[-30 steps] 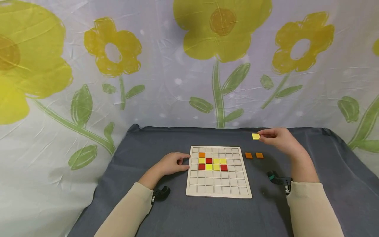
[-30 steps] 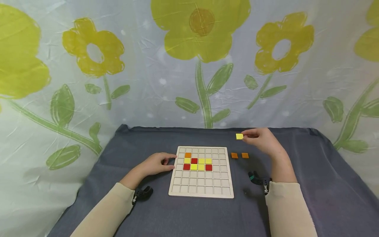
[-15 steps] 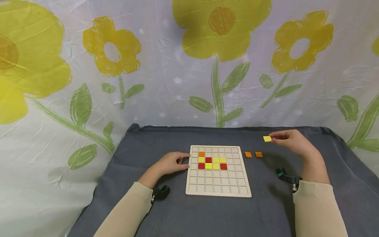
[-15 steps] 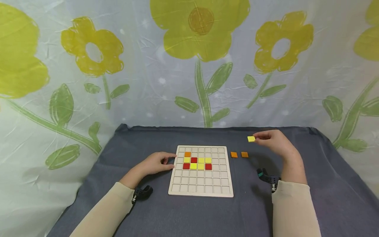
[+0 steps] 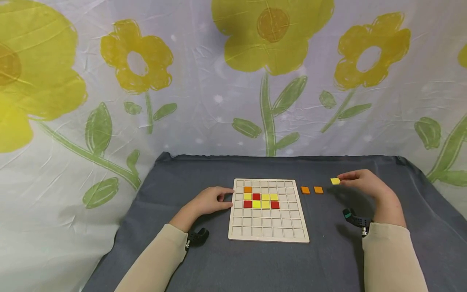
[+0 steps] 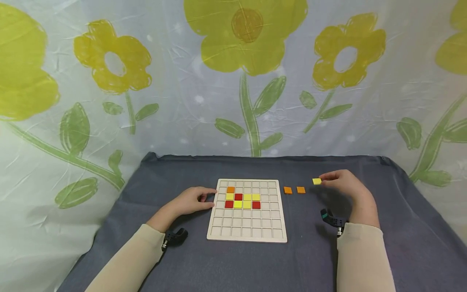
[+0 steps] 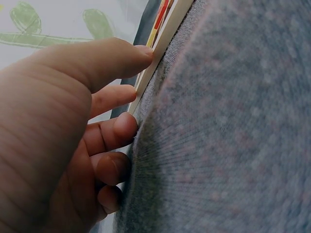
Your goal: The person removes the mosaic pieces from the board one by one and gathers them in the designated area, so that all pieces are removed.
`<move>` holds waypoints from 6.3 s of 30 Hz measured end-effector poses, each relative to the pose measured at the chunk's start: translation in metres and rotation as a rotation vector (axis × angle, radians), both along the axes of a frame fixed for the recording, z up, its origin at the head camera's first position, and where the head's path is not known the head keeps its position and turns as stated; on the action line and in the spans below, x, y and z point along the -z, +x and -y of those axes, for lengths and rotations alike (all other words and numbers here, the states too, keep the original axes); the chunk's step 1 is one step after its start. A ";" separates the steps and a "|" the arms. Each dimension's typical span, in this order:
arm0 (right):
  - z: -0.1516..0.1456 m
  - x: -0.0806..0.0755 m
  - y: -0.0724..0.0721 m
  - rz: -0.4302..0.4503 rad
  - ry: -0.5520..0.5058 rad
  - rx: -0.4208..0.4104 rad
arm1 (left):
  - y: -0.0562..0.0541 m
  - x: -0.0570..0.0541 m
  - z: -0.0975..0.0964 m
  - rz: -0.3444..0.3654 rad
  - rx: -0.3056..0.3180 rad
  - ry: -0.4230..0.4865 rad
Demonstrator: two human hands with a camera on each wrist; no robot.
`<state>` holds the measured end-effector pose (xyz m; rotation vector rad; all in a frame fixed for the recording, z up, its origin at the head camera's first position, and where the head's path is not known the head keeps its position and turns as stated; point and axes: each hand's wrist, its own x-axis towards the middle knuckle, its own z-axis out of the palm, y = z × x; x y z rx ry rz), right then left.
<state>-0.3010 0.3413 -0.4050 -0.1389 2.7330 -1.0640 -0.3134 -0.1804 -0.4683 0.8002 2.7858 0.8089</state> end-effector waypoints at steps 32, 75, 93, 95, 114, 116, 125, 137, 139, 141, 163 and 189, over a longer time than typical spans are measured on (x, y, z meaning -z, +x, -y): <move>0.004 0.019 -0.009 -0.024 0.133 -0.032 | 0.000 -0.001 0.000 0.000 0.001 -0.005; 0.143 -0.057 0.003 -0.246 -0.089 -0.286 | -0.001 0.002 0.001 -0.039 0.004 -0.035; 0.213 -0.025 -0.015 -0.135 -0.051 -0.433 | 0.000 0.000 -0.002 -0.033 0.006 -0.035; 0.218 -0.022 -0.018 -0.139 -0.035 -0.443 | 0.000 0.000 -0.001 -0.030 0.006 -0.032; 0.254 0.008 -0.032 -0.064 0.174 -0.480 | 0.000 -0.001 -0.003 -0.015 0.021 -0.024; 0.256 0.012 -0.033 -0.063 0.179 -0.494 | 0.000 -0.002 -0.003 -0.017 0.021 -0.030; 0.267 0.020 -0.034 -0.136 0.248 -0.462 | 0.002 -0.004 -0.001 -0.017 0.006 -0.032; 0.273 0.019 -0.030 -0.191 0.172 -0.315 | 0.001 -0.006 -0.005 -0.011 0.024 -0.023; 0.275 0.018 -0.029 -0.210 0.188 -0.300 | 0.001 -0.006 -0.006 -0.016 0.025 -0.023; 0.277 0.017 -0.028 -0.227 0.206 -0.291 | 0.000 -0.005 -0.007 -0.018 0.020 -0.027; 0.243 -0.003 0.004 -0.214 0.044 -0.227 | 0.000 0.000 0.000 -0.034 0.015 -0.024; 0.157 -0.033 0.001 -0.212 -0.088 -0.104 | 0.000 0.001 0.000 -0.018 0.001 -0.014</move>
